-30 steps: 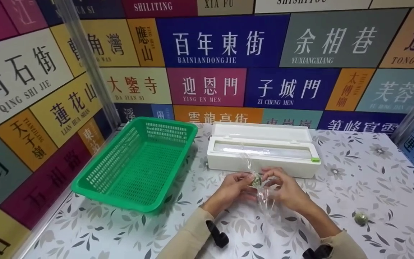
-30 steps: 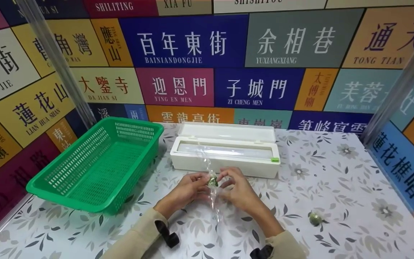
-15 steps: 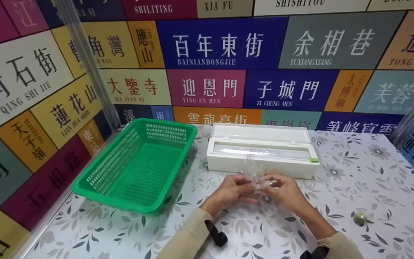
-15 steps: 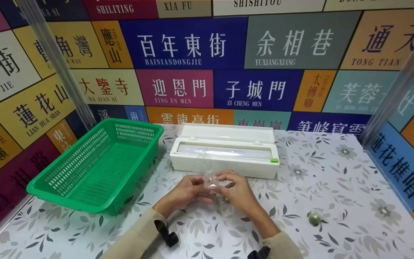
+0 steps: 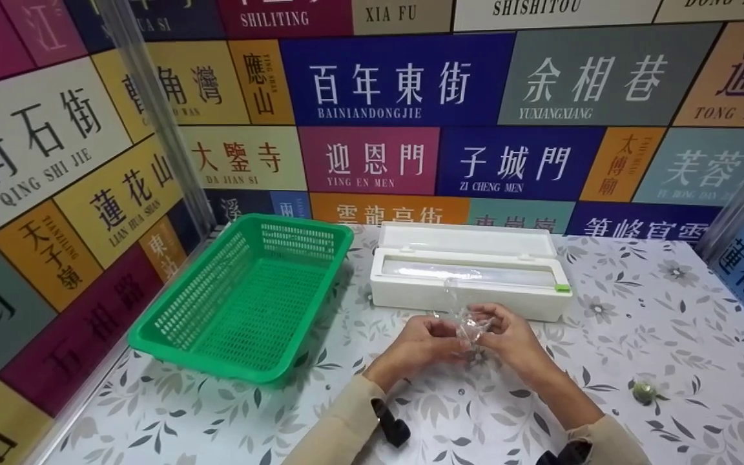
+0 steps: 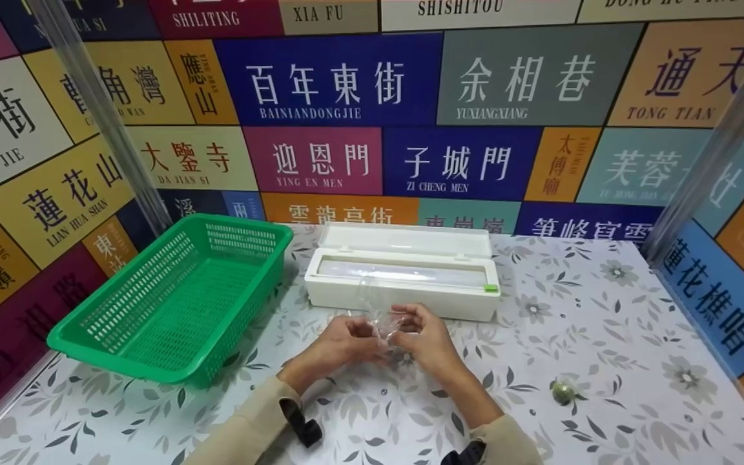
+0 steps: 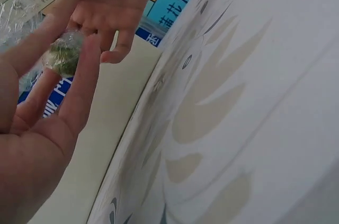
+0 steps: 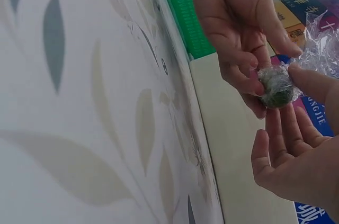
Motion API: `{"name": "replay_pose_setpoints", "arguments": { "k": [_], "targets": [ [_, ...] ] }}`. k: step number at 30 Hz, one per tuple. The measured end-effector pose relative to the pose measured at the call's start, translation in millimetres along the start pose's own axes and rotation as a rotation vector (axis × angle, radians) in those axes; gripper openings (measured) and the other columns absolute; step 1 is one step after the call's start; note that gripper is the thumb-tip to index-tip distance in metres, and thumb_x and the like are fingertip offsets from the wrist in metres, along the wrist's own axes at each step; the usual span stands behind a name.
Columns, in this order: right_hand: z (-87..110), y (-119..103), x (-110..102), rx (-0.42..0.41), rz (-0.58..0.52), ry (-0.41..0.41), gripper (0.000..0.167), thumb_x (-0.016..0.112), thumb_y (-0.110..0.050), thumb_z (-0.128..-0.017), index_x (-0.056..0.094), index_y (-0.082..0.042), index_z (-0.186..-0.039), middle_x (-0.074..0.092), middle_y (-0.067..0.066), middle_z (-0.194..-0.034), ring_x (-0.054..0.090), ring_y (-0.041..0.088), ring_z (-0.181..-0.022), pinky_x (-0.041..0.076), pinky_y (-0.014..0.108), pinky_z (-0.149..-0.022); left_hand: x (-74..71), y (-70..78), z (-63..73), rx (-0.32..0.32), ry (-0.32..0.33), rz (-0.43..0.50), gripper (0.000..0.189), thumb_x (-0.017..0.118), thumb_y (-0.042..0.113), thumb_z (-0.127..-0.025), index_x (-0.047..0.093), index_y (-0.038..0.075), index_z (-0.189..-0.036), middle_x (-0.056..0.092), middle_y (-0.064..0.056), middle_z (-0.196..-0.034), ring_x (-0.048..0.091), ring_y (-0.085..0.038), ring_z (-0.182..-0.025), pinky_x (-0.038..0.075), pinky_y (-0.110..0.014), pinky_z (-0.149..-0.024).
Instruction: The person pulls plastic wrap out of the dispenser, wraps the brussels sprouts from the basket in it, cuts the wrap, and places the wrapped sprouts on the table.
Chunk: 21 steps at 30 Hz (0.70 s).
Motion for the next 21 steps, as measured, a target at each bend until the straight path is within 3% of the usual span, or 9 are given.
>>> {"name": "replay_pose_setpoints", "arguments": {
  "k": [5,10,14,18,21],
  "targets": [
    [2.9,2.6,1.0,0.028,-0.020,-0.057,0.039,0.073,-0.007,-0.087,0.062,0.001,-0.124,0.069,-0.003,-0.105,0.066,0.010,-0.094,0.059,0.026,-0.084,-0.5,-1.1,-0.2,-0.023,0.062,-0.093,0.021,0.078,0.005,-0.084,0.074,0.004,-0.105,0.076,-0.006,-0.098,0.072,-0.014,-0.081,0.063,-0.030,-0.077],
    [4.9,4.3,1.7,0.039,-0.057,-0.118,0.027,0.070,-0.006,-0.088,0.068,-0.001,-0.114,0.072,-0.005,-0.098,0.067,0.012,-0.089,0.060,0.030,-0.083,-0.7,-0.9,1.0,-0.037,0.052,-0.137,0.024,0.079,0.003,-0.082,0.073,0.004,-0.105,0.076,-0.007,-0.101,0.072,-0.014,-0.083,0.062,-0.030,-0.079],
    [4.9,7.5,3.7,0.073,-0.141,-0.171,0.020,0.068,-0.010,-0.092,0.072,-0.007,-0.111,0.075,-0.007,-0.098,0.068,0.010,-0.087,0.060,0.028,-0.083,0.0,0.3,0.9,-0.017,0.041,-0.149,0.023,0.078,0.001,-0.081,0.072,0.003,-0.104,0.075,-0.009,-0.103,0.072,-0.015,-0.089,0.062,-0.029,-0.080],
    [5.7,11.6,6.3,0.150,-0.263,-0.214,0.011,0.064,-0.009,-0.095,0.073,-0.014,-0.099,0.072,-0.008,-0.093,0.067,0.007,-0.085,0.058,0.025,-0.082,1.6,0.9,0.7,0.005,0.041,-0.185,0.020,0.078,0.000,-0.082,0.071,0.000,-0.100,0.075,-0.010,-0.103,0.071,-0.015,-0.089,0.061,-0.026,-0.077],
    [5.7,15.0,7.2,0.199,-0.316,-0.212,0.014,0.060,-0.009,-0.097,0.069,-0.017,-0.089,0.069,-0.010,-0.087,0.065,0.005,-0.084,0.057,0.024,-0.083,2.4,0.8,0.7,0.016,0.055,-0.207,0.018,0.078,0.000,-0.082,0.071,-0.002,-0.099,0.074,-0.010,-0.102,0.071,-0.014,-0.087,0.060,-0.024,-0.074]
  ]
}}
Point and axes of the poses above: each hand's wrist, its own z-axis away from the middle knuckle, its own x-axis out of the palm, y = z × x, the point moved 4 cm from there along -z, towards the middle knuckle
